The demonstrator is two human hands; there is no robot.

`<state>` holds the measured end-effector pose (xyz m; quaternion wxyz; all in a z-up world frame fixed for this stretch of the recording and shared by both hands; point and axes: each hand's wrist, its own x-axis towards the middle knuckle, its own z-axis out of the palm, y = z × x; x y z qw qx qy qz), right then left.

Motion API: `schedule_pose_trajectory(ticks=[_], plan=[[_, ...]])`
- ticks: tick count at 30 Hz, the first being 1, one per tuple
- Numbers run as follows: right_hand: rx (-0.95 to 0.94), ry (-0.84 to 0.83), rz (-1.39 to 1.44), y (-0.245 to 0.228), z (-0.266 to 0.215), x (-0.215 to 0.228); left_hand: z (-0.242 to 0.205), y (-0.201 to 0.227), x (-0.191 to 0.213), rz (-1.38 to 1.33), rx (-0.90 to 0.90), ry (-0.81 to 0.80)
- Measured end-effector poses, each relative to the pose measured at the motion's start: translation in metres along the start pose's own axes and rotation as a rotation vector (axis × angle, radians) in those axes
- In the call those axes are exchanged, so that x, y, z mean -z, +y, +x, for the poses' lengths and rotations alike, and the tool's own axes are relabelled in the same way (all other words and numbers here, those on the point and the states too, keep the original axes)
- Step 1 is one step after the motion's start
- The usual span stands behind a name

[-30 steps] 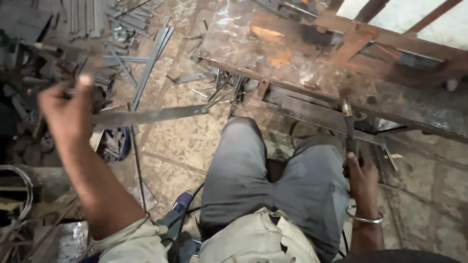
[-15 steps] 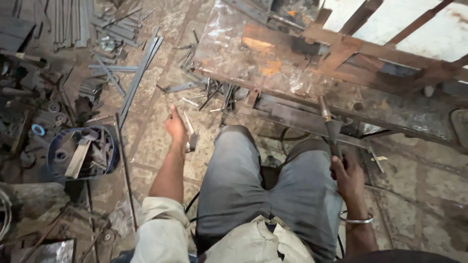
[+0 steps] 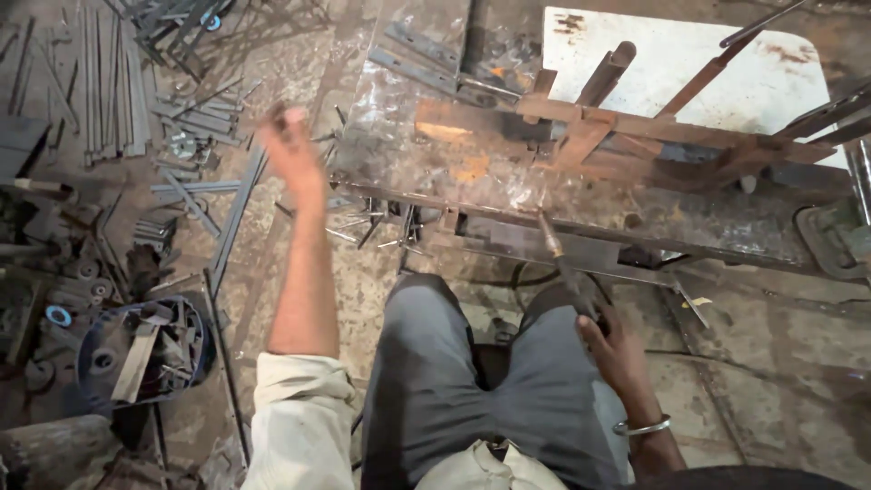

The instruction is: The user is welding and assembling a metal frame or furniture component in a workshop.

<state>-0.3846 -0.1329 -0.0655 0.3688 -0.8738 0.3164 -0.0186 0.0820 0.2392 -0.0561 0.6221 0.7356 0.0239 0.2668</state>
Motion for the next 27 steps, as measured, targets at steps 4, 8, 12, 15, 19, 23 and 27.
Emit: schedule_pose_trajectory(ticks=[4, 8, 12, 15, 19, 23, 27], plan=[[0.25, 0.083, -0.07, 0.004, 0.013, -0.003, -0.025, 0.093, -0.099, 0.11, -0.426, -0.459], [0.15, 0.058, -0.026, -0.04, 0.007, 0.017, -0.038, 0.097, -0.202, 0.182, -0.36, -0.702], [-0.036, -0.01, 0.04, -0.046, 0.006, 0.026, -0.041, 0.041, -0.277, 0.585, -0.683, -0.952], [-0.059, -0.016, 0.043, -0.042, 0.005, 0.027, -0.046, 0.033, -0.296, 0.746, -0.729, -1.025], [-0.118, -0.093, 0.077, -0.051, 0.008, 0.026, -0.045, 0.055, -0.302, 0.955, -0.569, -1.157], [0.114, -0.007, 0.014, -0.029, 0.016, 0.01, -0.039, 0.057, -0.308, 1.103, -0.665, -1.098], [0.13, -0.049, -0.016, -0.028, 0.015, 0.007, -0.015, 0.073, -0.274, 0.75, -0.605, -1.113]])
